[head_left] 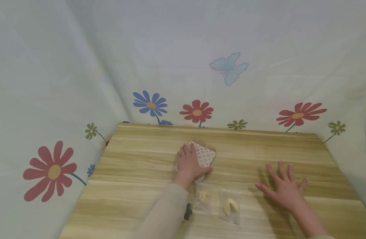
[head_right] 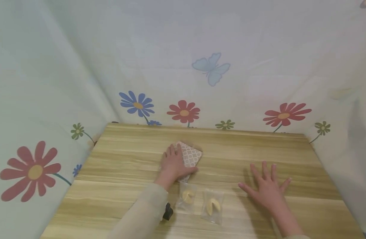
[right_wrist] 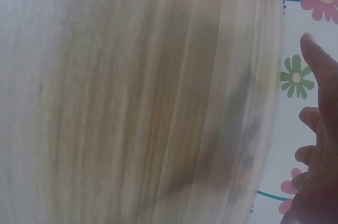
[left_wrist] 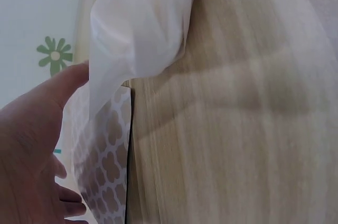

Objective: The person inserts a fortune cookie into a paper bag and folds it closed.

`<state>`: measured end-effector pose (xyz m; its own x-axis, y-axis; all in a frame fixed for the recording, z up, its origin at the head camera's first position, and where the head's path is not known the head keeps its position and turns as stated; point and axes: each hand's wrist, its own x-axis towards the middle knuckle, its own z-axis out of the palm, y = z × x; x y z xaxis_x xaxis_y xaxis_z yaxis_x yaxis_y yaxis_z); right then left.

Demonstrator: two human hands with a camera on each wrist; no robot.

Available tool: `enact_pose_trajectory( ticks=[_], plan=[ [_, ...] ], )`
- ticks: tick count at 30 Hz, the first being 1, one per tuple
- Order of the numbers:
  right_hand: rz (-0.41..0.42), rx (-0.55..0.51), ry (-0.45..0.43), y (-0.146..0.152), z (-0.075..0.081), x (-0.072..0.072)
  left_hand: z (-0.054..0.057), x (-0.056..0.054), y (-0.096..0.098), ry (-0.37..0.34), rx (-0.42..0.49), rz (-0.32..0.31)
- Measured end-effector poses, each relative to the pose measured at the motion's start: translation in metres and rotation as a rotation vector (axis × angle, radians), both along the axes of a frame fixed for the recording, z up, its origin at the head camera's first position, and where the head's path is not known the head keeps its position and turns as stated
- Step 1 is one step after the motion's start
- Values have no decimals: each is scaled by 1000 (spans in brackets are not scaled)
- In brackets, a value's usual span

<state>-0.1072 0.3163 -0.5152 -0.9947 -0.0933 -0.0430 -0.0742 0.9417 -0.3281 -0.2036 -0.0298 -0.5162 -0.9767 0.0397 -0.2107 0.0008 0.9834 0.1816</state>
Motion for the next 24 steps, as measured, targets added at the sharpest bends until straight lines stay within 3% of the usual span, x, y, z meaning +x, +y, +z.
enact_pose_trajectory(
  ticks=[5, 15, 24],
  plan=[
    [1, -2, -4, -4, 3, 0, -1, 1, -2, 11, -5, -2],
    [8, -28, -3, -9, 5, -1, 1, -2, -3, 21, 16, -66],
    [37, -44, 3, -18, 7, -1, 7, -8, -27, -48, 56, -208]
  ],
)
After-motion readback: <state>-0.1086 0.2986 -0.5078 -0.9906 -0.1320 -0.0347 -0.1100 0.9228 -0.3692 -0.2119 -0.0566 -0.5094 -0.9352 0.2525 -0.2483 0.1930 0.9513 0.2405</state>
